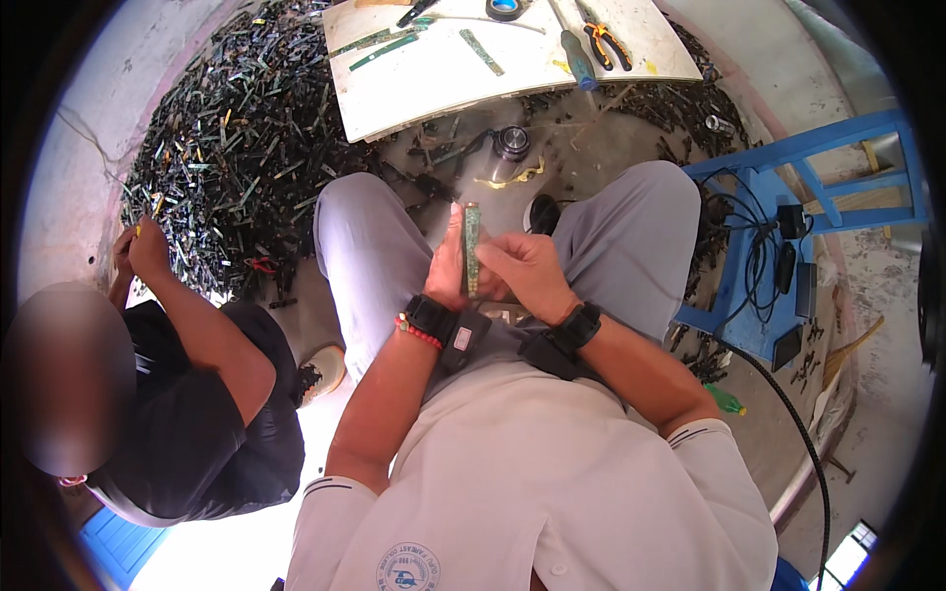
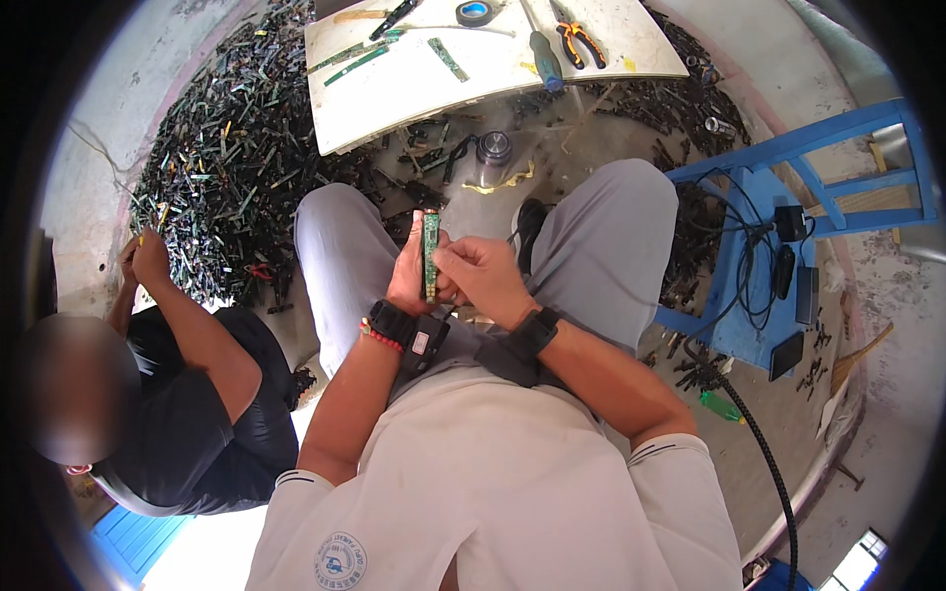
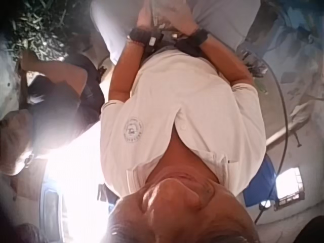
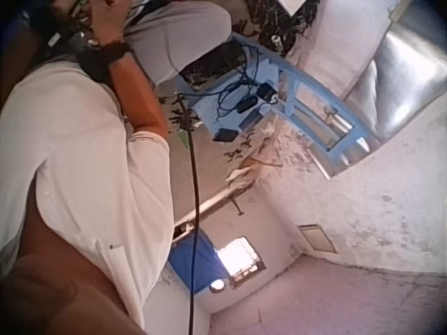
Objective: The person sits on the floor and uses pliers and a screwdriver to strip components from small green circuit boards. They repeatedly pick up boards from a large pile, remove parts, and place the boards on a nearby white board. Another person works alongside them on a similar pile of electronic waste.
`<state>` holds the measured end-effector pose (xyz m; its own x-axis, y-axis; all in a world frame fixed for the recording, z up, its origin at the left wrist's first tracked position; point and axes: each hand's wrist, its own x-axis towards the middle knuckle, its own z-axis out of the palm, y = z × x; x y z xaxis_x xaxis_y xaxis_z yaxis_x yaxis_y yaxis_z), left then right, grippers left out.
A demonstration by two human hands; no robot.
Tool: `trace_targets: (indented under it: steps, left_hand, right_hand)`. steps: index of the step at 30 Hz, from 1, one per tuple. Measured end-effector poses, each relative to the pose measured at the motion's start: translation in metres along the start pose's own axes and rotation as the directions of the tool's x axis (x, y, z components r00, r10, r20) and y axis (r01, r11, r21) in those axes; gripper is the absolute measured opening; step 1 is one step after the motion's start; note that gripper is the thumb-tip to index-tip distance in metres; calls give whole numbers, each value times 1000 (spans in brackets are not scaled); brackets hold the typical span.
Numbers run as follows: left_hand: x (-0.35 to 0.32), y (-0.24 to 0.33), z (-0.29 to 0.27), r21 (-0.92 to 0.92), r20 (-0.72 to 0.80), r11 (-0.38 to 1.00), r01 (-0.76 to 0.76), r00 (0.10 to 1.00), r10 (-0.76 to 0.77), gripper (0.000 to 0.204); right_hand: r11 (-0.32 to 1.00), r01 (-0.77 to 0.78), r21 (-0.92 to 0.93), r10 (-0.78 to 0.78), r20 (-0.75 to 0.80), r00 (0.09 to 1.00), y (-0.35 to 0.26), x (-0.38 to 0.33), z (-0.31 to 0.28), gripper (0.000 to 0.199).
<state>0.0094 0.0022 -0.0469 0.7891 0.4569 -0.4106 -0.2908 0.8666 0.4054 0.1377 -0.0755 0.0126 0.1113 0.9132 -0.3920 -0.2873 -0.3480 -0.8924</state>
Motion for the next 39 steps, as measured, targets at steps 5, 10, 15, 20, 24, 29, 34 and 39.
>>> trace_targets:
  steps: [5,10,15,20,24,29,34,39]
  left_hand:
    - [-5,2,19,19,19,1000,-23,1000,23,72]
    - [-11,4,31,113,0,992,-58,998,58,72]
    - [-10,5,28,151,-102,988,-17,994,32,71]
    - [-10,6,31,142,-124,990,-3,992,21,70]
    - [-11,5,31,144,-83,989,-24,996,37,70]
    - [-5,0,25,233,-254,972,-32,963,92,66]
    - [-4,-1,29,388,-456,920,53,879,142,67]
    - [-3,-3,23,494,-469,867,69,861,199,69]
  right_hand:
    - [997,-6,77,10,-51,999,-7,2,-2,25]
    - [996,-32,78,37,-56,998,-5,5,-4,26]
    - [997,-36,62,40,-65,997,-3,6,-4,26]
    - [998,-53,44,57,-80,995,-3,7,-3,25]
    - [997,-42,57,46,-65,997,1,8,-5,25]
    - [999,-19,43,22,-81,996,1,8,-5,22]
    - [990,-4,-142,-10,-94,995,-4,7,-2,24]
    - [981,-28,-194,7,-108,994,-4,8,-2,26]
